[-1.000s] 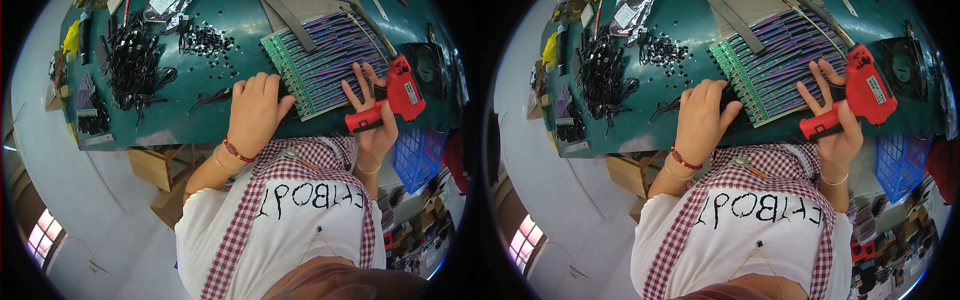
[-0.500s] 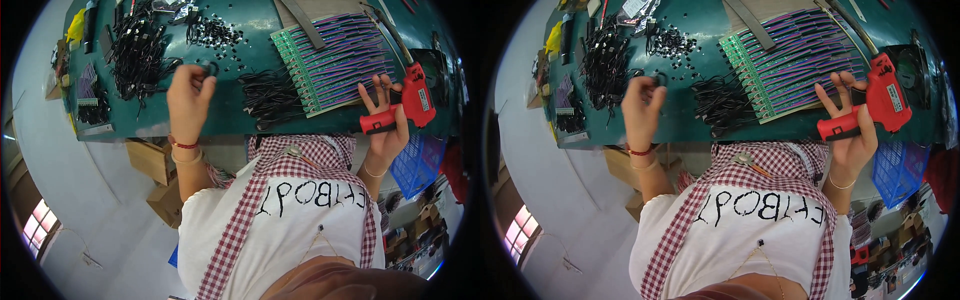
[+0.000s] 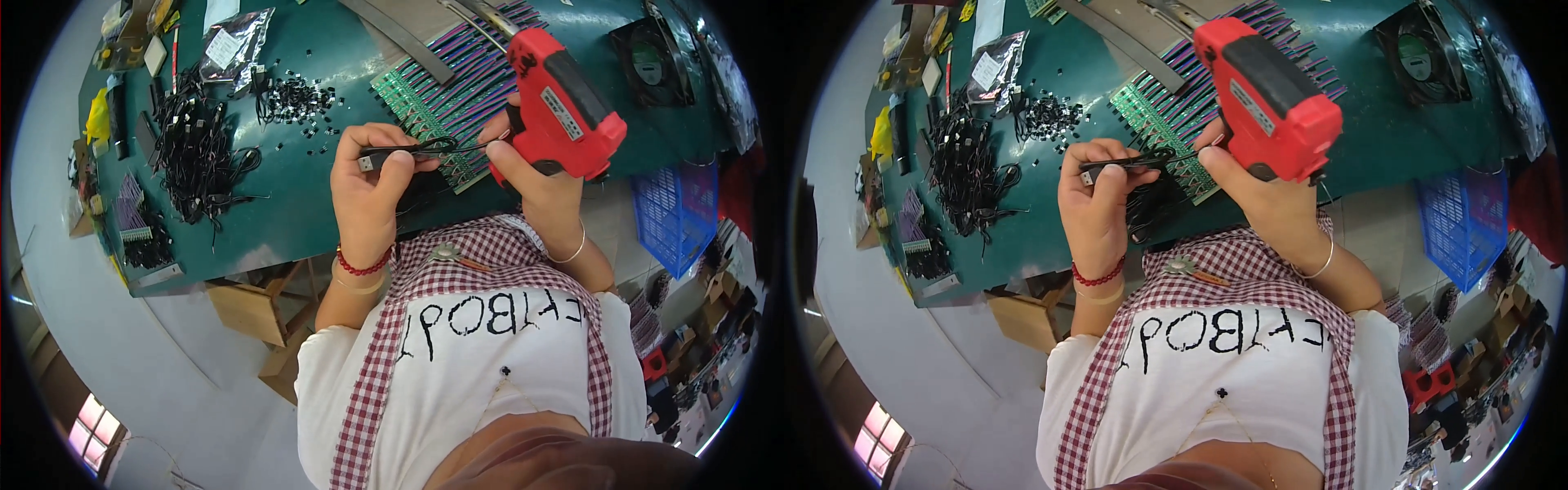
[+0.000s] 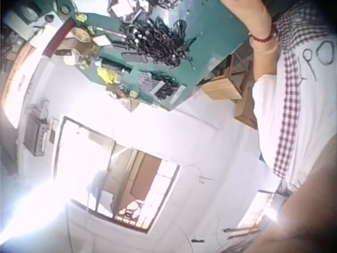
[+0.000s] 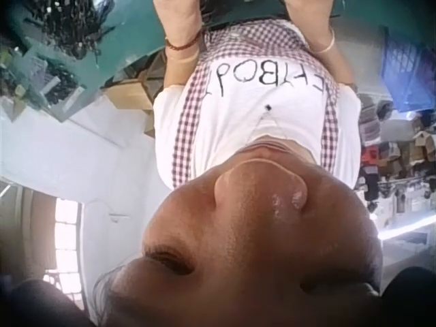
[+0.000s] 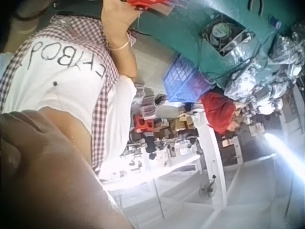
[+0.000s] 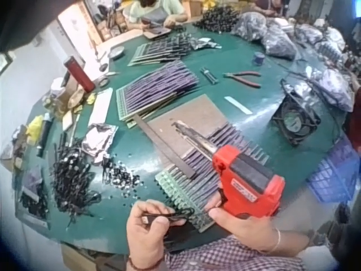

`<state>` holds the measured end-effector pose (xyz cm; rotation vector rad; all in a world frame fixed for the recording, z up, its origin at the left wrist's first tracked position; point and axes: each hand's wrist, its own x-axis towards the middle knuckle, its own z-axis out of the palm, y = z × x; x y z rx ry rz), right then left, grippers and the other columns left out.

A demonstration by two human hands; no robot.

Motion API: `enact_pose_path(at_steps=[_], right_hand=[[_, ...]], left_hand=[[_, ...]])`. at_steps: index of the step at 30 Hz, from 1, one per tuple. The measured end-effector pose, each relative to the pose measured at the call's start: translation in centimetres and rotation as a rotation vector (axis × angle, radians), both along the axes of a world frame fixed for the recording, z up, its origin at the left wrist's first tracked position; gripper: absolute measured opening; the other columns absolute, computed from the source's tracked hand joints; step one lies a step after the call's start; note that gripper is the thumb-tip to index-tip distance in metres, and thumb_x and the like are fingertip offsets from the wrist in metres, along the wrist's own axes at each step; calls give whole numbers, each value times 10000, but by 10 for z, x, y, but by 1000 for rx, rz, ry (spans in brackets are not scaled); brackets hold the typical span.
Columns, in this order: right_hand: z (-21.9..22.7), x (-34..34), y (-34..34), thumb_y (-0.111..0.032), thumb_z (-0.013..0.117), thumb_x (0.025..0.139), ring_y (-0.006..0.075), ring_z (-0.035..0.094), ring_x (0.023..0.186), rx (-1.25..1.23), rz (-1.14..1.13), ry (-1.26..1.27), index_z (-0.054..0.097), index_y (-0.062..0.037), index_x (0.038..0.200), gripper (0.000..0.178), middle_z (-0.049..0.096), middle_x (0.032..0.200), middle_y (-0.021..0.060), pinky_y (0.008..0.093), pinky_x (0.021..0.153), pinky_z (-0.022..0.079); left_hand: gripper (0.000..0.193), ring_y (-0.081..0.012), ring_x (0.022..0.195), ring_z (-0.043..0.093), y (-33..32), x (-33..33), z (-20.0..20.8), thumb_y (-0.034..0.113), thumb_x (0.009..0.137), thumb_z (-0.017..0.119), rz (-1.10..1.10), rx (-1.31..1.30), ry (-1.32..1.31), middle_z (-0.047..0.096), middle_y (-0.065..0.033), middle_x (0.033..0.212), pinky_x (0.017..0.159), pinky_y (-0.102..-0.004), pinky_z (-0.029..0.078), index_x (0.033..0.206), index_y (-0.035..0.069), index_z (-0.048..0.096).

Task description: The person solders electrical wires onto LED strips on a PCB assembly line using a soldering iron.

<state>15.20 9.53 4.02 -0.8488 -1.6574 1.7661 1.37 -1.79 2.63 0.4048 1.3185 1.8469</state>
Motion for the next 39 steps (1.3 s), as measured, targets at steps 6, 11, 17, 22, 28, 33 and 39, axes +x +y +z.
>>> enact_pose_path(at_steps=[6, 11, 17, 22, 28, 33, 39], right_hand=[[1, 2, -2, -60, 631, 817, 64, 544, 753, -51, 60, 20, 597, -24, 915, 111, 588, 827, -8, 227, 667, 455], [9, -1, 0, -57, 632, 813, 57, 537, 746, -57, 60, 19, 595, -28, 915, 112, 584, 821, -5, 217, 653, 450], [9, 5, 7, -9, 635, 783, 109, 560, 791, -21, 93, 39, 532, -2, 1026, 265, 594, 839, 36, 248, 699, 460], [6, 10, 10, -26, 640, 779, 53, 557, 696, 27, 73, 16, 599, -30, 882, 111, 612, 793, -9, 206, 613, 453], [6, 6, 16, -35, 691, 729, 91, 605, 717, 177, 8, -113, 567, -19, 986, 287, 635, 794, 50, 241, 640, 475], [2, -2, 12, -45, 695, 716, 97, 602, 699, 224, -90, -147, 571, -22, 967, 281, 631, 758, 46, 246, 646, 469], [-12, -7, 12, -81, 678, 733, 97, 571, 647, 196, -154, -67, 579, -17, 914, 215, 607, 725, 5, 235, 616, 452]], left_hand=[[237, -262, 968, 574, 8, -3, 9, 99, 715, 655, -160, -124, 1193, 594, -79, 967, 1033, -445, 252, 940, 59, 590], [113, -206, 690, 605, 13, 10, 10, 35, 781, 607, -271, -173, 874, 608, -84, 758, 732, -339, 467, 872, 13, 544], [62, -101, 557, 564, 13, 13, 7, 32, 819, 579, -360, -192, 366, 591, -63, 642, 522, -232, 436, 858, -4, 546], [53, -56, 572, 556, 15, 8, 10, 34, 818, 582, -358, -201, 353, 605, -41, 644, 526, -218, 428, 846, -5, 560], [129, -209, 482, 525, 27, 17, 11, -14, 692, 659, -160, -27, 1330, 537, -75, 615, 451, -297, 403, 771, 28, 566], [80, -93, 530, 544, 25, 20, 13, 27, 776, 649, -169, -225, 987, 586, -61, 634, 507, -220, 422, 786, -7, 577], [86, -126, 467, 531, 27, 20, 6, 38, 797, 621, -142, -222, 900, 563, -78, 586, 438, -244, 387, 774, 2, 546]])
